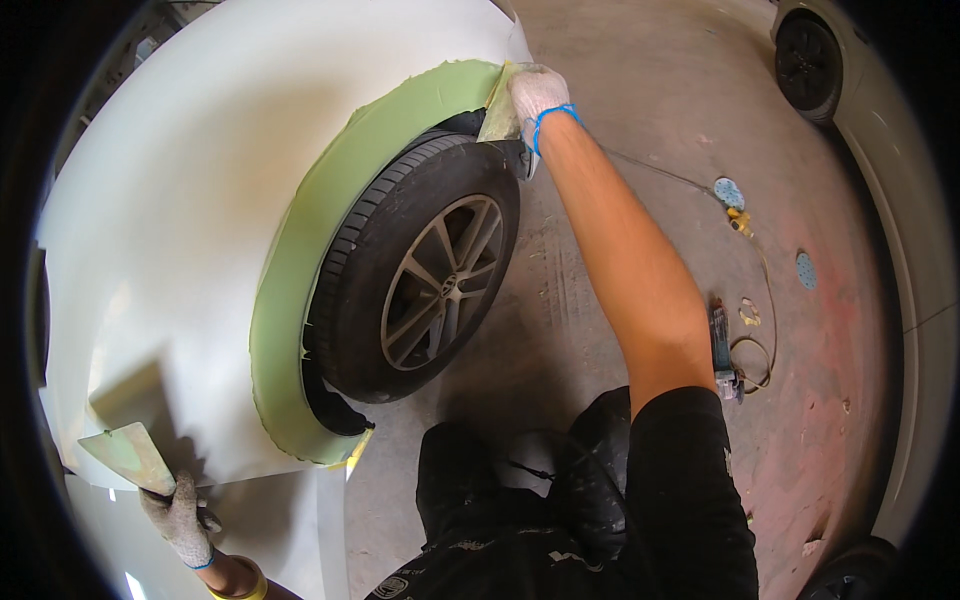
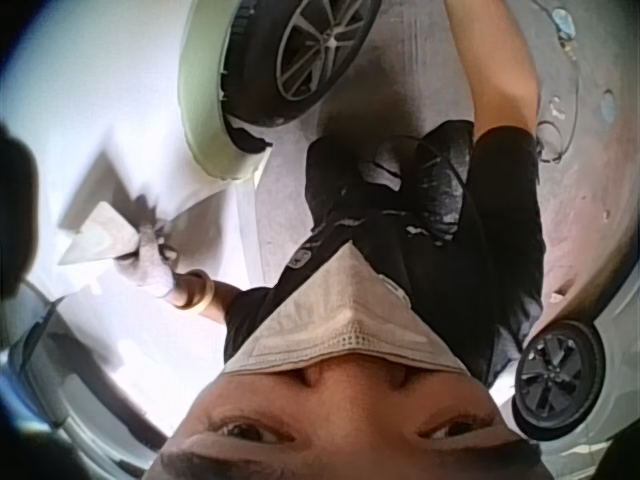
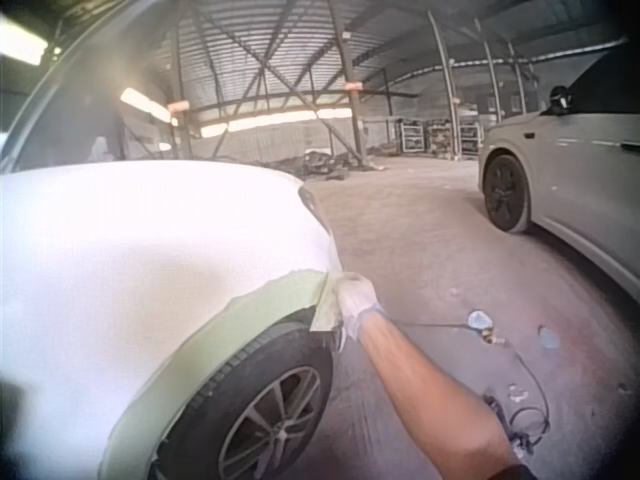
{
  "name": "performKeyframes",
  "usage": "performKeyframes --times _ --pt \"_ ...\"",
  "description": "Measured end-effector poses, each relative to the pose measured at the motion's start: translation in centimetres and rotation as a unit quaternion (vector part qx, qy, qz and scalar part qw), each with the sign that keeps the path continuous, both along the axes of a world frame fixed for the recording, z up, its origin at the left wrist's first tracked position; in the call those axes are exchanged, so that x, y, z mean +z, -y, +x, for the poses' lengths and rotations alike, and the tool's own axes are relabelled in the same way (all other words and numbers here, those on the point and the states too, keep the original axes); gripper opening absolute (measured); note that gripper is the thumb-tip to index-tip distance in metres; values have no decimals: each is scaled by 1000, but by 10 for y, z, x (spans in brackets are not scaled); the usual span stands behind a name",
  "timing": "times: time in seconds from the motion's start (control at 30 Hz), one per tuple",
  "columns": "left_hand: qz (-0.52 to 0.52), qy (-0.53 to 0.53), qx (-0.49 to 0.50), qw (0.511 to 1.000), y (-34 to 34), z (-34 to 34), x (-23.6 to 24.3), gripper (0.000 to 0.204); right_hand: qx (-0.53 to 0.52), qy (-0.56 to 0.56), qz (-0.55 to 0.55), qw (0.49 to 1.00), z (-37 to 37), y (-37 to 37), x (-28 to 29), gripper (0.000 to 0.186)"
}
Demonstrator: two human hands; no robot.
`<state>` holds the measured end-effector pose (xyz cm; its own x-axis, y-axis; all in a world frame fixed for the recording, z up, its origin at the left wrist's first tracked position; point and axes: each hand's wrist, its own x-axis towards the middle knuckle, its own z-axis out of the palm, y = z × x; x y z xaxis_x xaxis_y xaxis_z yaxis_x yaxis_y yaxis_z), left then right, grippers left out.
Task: The person applies green body filler to a car's wheel arch using two metal spreaders. They repeatedly smooth and level the filler along the curved surface, occasionally transferring material between tools to maintain coverage.
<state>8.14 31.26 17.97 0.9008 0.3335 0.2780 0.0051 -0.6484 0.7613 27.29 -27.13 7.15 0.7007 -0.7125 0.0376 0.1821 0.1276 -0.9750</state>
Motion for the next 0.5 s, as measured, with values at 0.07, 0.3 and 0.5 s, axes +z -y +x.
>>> performKeyframes --times 0.07,0.3,0.5 --pt "0 9 1 1000 2 -1 -1 39 4 -4 10 1000 3 0 1 29" --pt "-9 24 -5 1000 10 -6 -2 41 22 -52 -57 997 21 21 -15 29" --pt "-13 27 -6 1000 7 -9 3 42 37 -66 -14 997 18 6 -6 32"
